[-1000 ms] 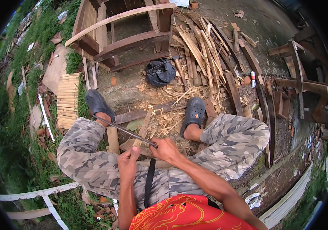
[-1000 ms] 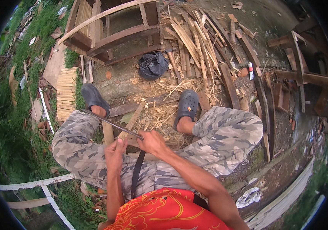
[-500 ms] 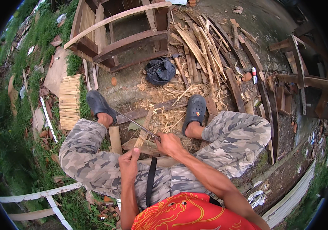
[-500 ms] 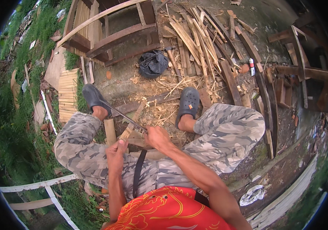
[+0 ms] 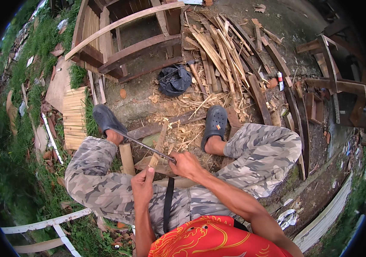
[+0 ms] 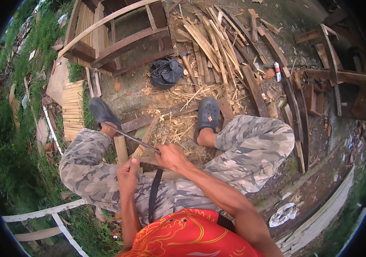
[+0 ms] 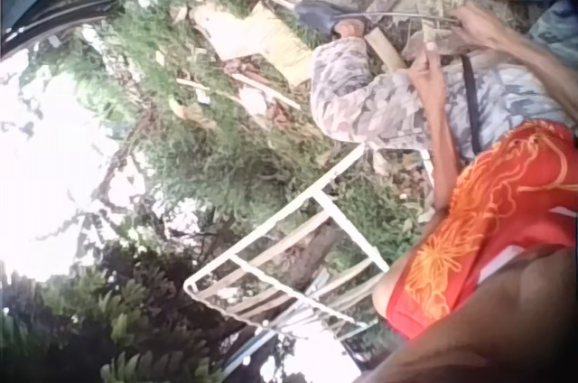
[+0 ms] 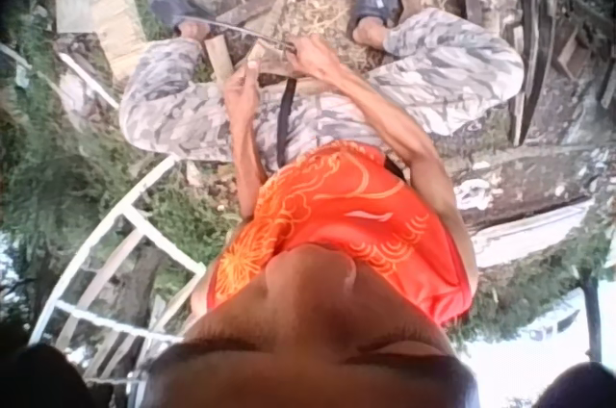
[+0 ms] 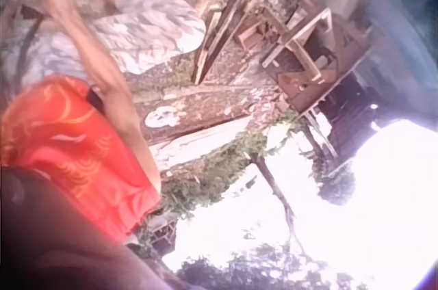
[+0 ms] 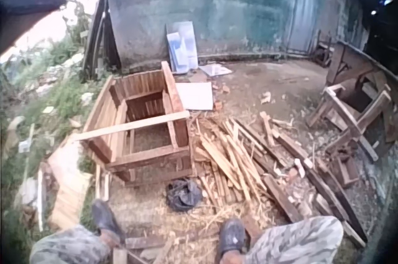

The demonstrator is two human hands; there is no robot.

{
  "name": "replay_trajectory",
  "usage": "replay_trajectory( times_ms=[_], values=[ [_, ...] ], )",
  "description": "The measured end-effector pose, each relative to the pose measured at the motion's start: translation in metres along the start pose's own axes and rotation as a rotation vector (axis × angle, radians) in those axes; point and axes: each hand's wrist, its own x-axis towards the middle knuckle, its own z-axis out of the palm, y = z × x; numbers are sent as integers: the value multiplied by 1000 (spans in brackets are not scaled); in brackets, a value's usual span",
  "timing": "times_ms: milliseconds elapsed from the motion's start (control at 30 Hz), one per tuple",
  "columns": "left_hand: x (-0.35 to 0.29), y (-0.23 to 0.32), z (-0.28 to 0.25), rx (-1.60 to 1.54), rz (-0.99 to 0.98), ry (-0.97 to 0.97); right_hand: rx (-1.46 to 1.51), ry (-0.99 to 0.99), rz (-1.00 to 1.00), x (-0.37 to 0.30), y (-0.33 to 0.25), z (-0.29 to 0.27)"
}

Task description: The person sits on the ground and uses a knife to shave thin strips from small wooden pieces. The shaved wood is placed on a nearby wooden frame.

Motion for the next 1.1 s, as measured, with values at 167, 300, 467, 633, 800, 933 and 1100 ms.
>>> replay_trajectory(
  times_ms=[167,300,467,633,800,933,1100],
  values=[
    [2,-5,-2,-97,-47,27,34,0,30,2,-4,2],
    [6,-7,1,-372,-108,46,118,-51,-3,2,-8,4],
    [6,-3,2,-488,-150,53,51,171,106,4,-5,10],
    [3,2,8,-558,-172,114,130,-7,-55,6,-2,19],
    [4,4,9,-584,-177,150,53,10,-10,8,-1,23],
    [8,5,6,-572,-140,175,34,-2,94,16,3,24],
    [11,7,1,-566,-173,219,105,40,-10,16,-1,28]
  ],
)
